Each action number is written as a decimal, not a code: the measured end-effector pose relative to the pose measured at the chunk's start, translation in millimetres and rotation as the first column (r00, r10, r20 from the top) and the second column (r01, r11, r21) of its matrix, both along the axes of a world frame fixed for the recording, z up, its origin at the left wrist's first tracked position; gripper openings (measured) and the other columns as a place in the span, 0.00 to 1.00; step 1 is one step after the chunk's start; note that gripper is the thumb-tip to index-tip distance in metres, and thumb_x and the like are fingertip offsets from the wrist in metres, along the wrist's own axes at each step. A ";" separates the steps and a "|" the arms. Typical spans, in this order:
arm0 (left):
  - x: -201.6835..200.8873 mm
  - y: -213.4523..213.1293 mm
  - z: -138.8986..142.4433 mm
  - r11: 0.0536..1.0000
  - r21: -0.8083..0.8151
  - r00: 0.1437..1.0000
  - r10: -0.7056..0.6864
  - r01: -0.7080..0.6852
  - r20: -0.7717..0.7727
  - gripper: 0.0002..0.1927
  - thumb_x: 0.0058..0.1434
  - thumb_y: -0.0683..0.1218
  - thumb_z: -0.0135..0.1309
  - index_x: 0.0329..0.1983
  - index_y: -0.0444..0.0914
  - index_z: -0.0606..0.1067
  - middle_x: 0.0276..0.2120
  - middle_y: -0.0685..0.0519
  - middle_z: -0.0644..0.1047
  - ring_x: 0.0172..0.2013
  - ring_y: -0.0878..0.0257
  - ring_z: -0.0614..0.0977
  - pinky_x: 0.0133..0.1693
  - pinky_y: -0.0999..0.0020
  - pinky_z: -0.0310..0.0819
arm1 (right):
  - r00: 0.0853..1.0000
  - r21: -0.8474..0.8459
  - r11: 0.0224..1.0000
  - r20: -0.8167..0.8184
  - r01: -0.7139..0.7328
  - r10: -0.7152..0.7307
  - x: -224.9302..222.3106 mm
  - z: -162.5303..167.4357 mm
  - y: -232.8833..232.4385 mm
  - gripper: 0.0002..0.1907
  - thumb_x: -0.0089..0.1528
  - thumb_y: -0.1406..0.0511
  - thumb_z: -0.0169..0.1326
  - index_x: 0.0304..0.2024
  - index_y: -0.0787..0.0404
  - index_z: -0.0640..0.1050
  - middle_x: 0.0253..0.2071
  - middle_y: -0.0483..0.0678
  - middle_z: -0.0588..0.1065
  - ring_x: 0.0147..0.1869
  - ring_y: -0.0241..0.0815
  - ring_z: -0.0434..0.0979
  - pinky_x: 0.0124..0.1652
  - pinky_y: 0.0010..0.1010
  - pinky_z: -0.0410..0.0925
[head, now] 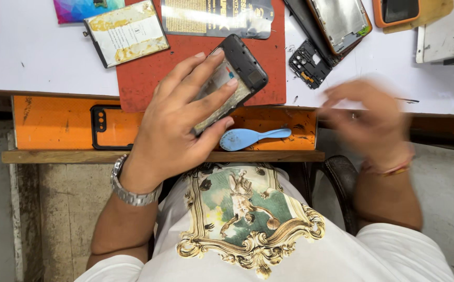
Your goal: The person uses a small metal tool to scrape adhesive residue from the back of a disassembled smartphone. They then wipe the surface with a cloth and a blue plastic scraper. Finally, they peel a protective film off a black rectangular component.
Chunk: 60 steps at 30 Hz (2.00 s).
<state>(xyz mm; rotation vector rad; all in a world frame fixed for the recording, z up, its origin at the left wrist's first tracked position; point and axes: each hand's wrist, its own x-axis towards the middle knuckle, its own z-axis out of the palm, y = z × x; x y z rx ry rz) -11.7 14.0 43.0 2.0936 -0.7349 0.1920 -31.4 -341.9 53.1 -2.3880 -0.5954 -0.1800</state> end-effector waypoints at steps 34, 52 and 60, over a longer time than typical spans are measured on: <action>21.1 22.5 -29.7 0.942 0.262 0.976 0.193 -0.212 0.098 0.29 0.64 0.54 0.67 0.65 0.42 0.75 0.73 0.42 0.63 0.74 0.40 0.55 0.73 0.43 0.51 | 0.895 -0.037 0.895 0.073 0.444 -0.441 49.0 1.0 -149.1 0.10 0.73 0.74 0.57 0.57 0.68 0.75 0.50 0.50 0.77 0.49 0.37 0.78 0.50 0.25 0.70; -17.1 -27.5 -34.4 0.325 -0.945 0.477 -0.827 -0.026 -0.298 0.46 0.66 0.52 0.68 0.79 0.34 0.56 0.76 0.44 0.60 0.71 0.58 0.66 0.75 0.60 0.62 | 0.284 0.654 0.175 -0.532 0.736 0.797 -71.0 -48.1 92.0 0.23 0.70 0.62 0.55 0.63 0.68 0.70 0.61 0.54 0.74 0.66 0.46 0.73 0.66 0.44 0.65; -24.0 -31.7 -43.3 0.326 -0.944 0.372 -0.871 -0.048 -0.320 0.52 0.60 0.50 0.72 0.79 0.35 0.54 0.74 0.45 0.65 0.71 0.59 0.70 0.74 0.62 0.65 | 0.747 0.617 0.777 -0.574 0.126 0.334 -64.4 -45.3 65.1 0.14 0.71 0.64 0.51 0.55 0.68 0.76 0.53 0.53 0.75 0.57 0.42 0.76 0.59 0.35 0.69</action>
